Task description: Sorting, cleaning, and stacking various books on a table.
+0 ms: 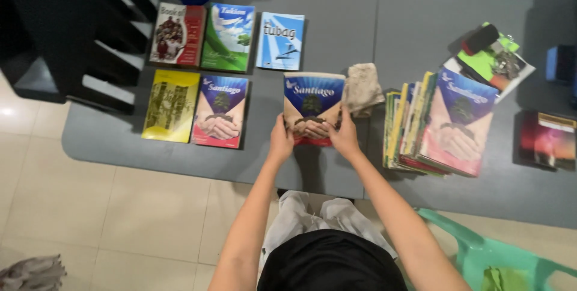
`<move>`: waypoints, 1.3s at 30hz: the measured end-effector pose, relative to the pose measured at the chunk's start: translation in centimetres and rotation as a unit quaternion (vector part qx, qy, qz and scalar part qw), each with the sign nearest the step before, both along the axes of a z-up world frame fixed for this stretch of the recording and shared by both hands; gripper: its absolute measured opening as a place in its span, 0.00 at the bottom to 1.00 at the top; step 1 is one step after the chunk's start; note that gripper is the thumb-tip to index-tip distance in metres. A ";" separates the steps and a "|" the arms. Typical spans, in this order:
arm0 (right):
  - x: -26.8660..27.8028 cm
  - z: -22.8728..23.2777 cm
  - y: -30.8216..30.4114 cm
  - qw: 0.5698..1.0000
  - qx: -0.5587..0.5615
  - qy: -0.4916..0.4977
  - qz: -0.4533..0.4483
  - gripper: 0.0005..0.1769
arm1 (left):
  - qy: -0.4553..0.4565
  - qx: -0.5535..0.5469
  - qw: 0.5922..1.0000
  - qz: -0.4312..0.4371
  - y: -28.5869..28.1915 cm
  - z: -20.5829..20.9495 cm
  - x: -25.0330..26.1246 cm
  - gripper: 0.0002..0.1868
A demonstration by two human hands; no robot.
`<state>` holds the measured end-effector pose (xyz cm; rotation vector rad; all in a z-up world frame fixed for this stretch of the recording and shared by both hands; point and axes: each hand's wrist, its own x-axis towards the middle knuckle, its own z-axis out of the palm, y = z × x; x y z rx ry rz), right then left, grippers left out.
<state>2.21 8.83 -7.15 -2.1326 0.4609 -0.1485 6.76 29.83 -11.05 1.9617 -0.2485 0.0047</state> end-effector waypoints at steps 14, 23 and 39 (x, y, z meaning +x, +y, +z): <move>6.2 -6.3 9.8 0.999 -0.023 -0.012 0.046 0.40 | 0.052 0.114 0.985 0.116 8.9 -5.5 4.4 0.24; 6.0 -9.0 10.4 0.994 -0.106 -0.037 -0.011 0.33 | 0.067 0.204 0.972 0.099 7.1 1.3 4.1 0.27; 8.7 -4.5 11.3 0.926 0.352 -0.123 -0.053 0.15 | 0.071 0.001 0.989 0.130 10.4 1.5 5.1 0.23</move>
